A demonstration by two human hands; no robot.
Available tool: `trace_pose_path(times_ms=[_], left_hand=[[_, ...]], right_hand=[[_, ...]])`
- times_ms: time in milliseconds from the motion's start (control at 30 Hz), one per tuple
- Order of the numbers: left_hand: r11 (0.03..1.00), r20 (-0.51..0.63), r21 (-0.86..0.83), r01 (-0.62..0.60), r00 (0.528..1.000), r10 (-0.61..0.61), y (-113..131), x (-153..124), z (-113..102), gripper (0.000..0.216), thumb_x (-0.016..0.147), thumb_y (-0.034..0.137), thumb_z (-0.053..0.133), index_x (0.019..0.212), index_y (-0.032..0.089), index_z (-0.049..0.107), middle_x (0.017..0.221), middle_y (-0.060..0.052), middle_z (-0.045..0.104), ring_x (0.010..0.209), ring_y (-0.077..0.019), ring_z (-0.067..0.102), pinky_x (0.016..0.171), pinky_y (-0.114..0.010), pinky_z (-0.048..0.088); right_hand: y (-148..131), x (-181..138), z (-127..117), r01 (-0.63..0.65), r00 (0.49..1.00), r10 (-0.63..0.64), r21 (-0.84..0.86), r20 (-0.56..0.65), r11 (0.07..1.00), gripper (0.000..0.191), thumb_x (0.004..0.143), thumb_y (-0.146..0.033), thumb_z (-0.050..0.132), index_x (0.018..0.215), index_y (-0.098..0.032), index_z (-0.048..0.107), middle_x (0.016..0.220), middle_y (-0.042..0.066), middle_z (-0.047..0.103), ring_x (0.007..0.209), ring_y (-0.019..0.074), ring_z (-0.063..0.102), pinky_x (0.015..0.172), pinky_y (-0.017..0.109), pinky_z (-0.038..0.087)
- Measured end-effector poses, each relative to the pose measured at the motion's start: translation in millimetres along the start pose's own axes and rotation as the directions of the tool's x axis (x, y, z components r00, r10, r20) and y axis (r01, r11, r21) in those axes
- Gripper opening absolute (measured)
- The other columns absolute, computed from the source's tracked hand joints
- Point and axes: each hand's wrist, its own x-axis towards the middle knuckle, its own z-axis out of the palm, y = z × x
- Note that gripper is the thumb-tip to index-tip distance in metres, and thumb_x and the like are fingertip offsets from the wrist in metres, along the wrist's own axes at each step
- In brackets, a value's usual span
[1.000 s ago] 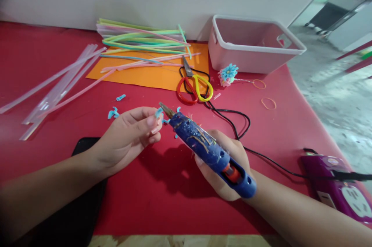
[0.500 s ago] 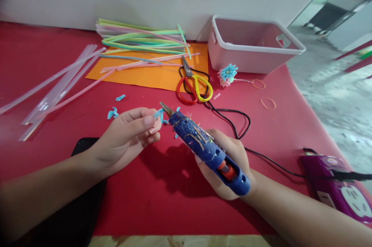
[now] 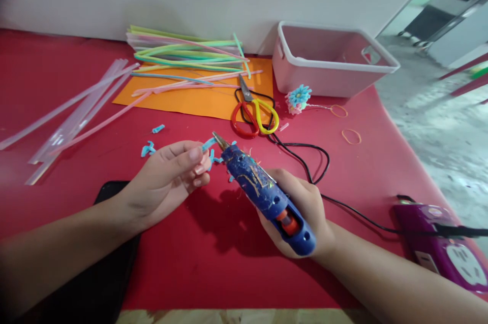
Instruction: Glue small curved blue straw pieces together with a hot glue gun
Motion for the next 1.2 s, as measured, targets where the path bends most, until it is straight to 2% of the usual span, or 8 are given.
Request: trace_pose_path(times_ms=[333,733,967,1200], left_hand=[[1.0,-0.076,0.008,0.005,0.997,-0.005,-1.2,1.9,-0.8,0.028,0.065,0.036,0.091,0.067,0.016,0.071,0.059,0.005,0.055,0.053,-0.0041,0.045,0.055,-0.018,0.039],[0.999,-0.026,0.029,-0.016,1.0,0.017,-0.9,1.5,-1.4,0.031,0.066,0.037,0.09,0.064,0.015,0.069,0.06,0.005,0.055,0.054,-0.0037,0.045,0.056,-0.018,0.039],[0.999,-0.018,0.021,-0.031,0.999,0.031,-1.9,2.0,-0.6,0.027,0.068,0.036,0.09,0.067,0.016,0.072,0.06,0.005,0.055,0.052,-0.0025,0.046,0.054,-0.015,0.04],[0.999,-0.013,0.036,-0.013,1.0,0.013,-2.3,2.3,-2.2,0.027,0.07,0.038,0.088,0.068,0.016,0.073,0.063,0.005,0.056,0.053,-0.0022,0.047,0.054,-0.014,0.041]], right_hand=[[-0.4,0.0,-0.1,-0.007,1.0,0.007,-0.02,0.004,1.0,0.028,0.079,-0.012,0.065,0.102,-0.026,0.057,0.072,-0.003,0.064,0.052,0.0123,0.06,0.051,0.023,0.052],[-1.4,1.3,0.3,-0.006,1.0,0.007,-0.031,0.022,1.0,0.027,0.079,-0.01,0.064,0.099,-0.025,0.055,0.071,-0.004,0.063,0.049,0.0104,0.059,0.048,0.021,0.049],[-2.9,4.2,1.0,0.019,0.999,-0.019,-0.002,0.029,1.0,0.023,0.078,-0.008,0.063,0.091,-0.024,0.053,0.066,-0.006,0.058,0.043,0.0074,0.05,0.041,0.02,0.041],[0.9,4.2,1.0,0.091,0.993,-0.095,0.068,0.064,0.994,0.032,0.078,-0.009,0.063,0.107,-0.021,0.057,0.073,-0.003,0.064,0.047,0.0069,0.052,0.043,0.019,0.043]])
